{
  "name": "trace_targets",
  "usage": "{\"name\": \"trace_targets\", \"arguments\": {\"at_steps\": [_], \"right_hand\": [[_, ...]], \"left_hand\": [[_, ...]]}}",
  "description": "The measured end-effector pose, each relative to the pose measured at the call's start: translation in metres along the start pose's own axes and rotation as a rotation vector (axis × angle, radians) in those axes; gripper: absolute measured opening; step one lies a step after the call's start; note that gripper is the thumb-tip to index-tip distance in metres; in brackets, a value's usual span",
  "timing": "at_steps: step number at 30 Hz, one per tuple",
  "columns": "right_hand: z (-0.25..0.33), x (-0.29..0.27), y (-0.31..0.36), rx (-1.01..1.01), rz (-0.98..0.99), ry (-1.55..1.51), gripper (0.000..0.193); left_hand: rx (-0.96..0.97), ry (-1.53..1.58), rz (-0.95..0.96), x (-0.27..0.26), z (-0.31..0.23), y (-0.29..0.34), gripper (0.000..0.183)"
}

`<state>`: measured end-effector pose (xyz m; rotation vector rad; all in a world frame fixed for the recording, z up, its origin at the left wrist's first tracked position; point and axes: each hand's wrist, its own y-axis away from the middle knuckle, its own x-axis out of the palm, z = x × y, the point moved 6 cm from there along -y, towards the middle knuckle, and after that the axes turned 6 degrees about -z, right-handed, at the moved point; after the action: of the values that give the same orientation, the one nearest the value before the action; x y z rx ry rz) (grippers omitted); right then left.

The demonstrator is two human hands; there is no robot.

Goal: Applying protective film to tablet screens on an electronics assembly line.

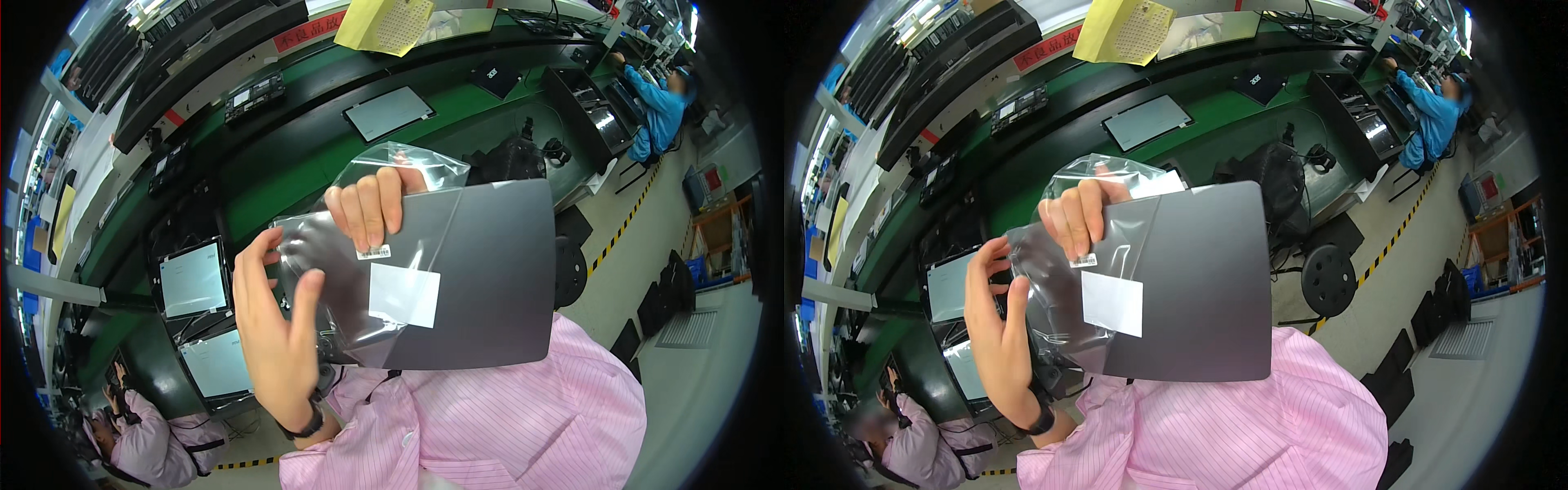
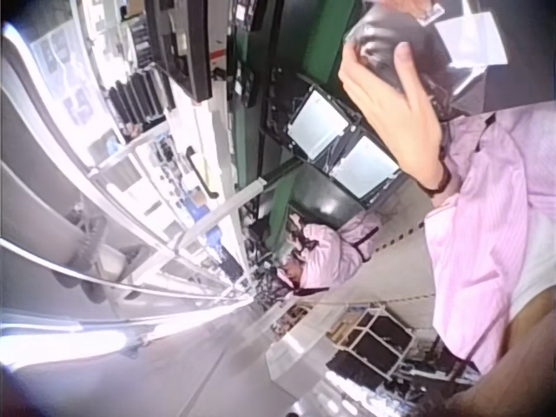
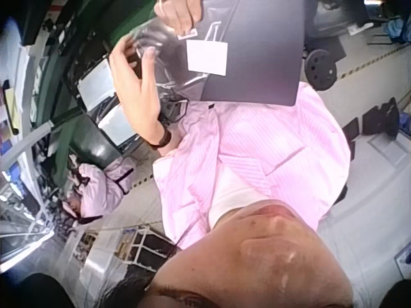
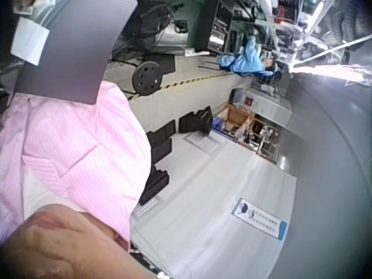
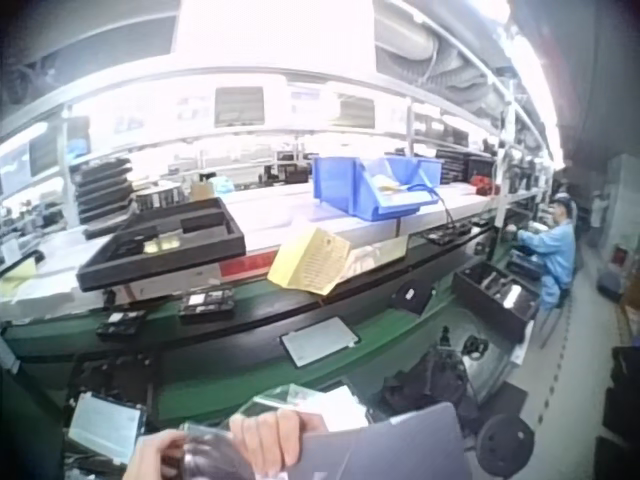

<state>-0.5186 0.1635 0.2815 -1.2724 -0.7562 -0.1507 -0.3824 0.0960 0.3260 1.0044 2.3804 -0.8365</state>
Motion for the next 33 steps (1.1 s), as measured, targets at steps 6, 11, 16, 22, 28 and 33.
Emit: {"name": "trace_targets", "arguments": {"at_steps": [6, 11, 16, 22, 28, 33], "right_hand": [[-0.012, 0.009, -0.001, -0.016, 0.1, 0.027, 0.053], [-0.014, 0.007, 0.0, -0.01, 0.089, -0.008, 0.052], [-0.019, -0.004, 0.005, 0.03, 0.015, 0.025, 0.056], [-0.029, -0.012, 0.003, 0.034, -0.007, -0.014, 0.06], [-0.032, -0.038, 0.005, 0.086, -0.164, 0.027, 0.055], [-0.029, -0.084, 0.016, 0.227, -0.362, 0.294, 0.057]], "left_hand": [[0.057, 0.025, 0.063, -0.002, 0.015, -0.009, 0.022], [0.06, 0.077, 0.239, 0.014, 0.028, -0.013, 0.027], [-0.036, 0.051, 0.057, 0.004, 0.043, -0.013, 0.038], [-0.16, 0.059, 0.178, 0.002, 0.07, -0.02, 0.018], [0.045, 0.523, 0.14, -0.019, 0.017, -0.013, 0.012], [0.715, 0.078, 0.192, 0.004, -0.049, 0.039, 0.013]]}}
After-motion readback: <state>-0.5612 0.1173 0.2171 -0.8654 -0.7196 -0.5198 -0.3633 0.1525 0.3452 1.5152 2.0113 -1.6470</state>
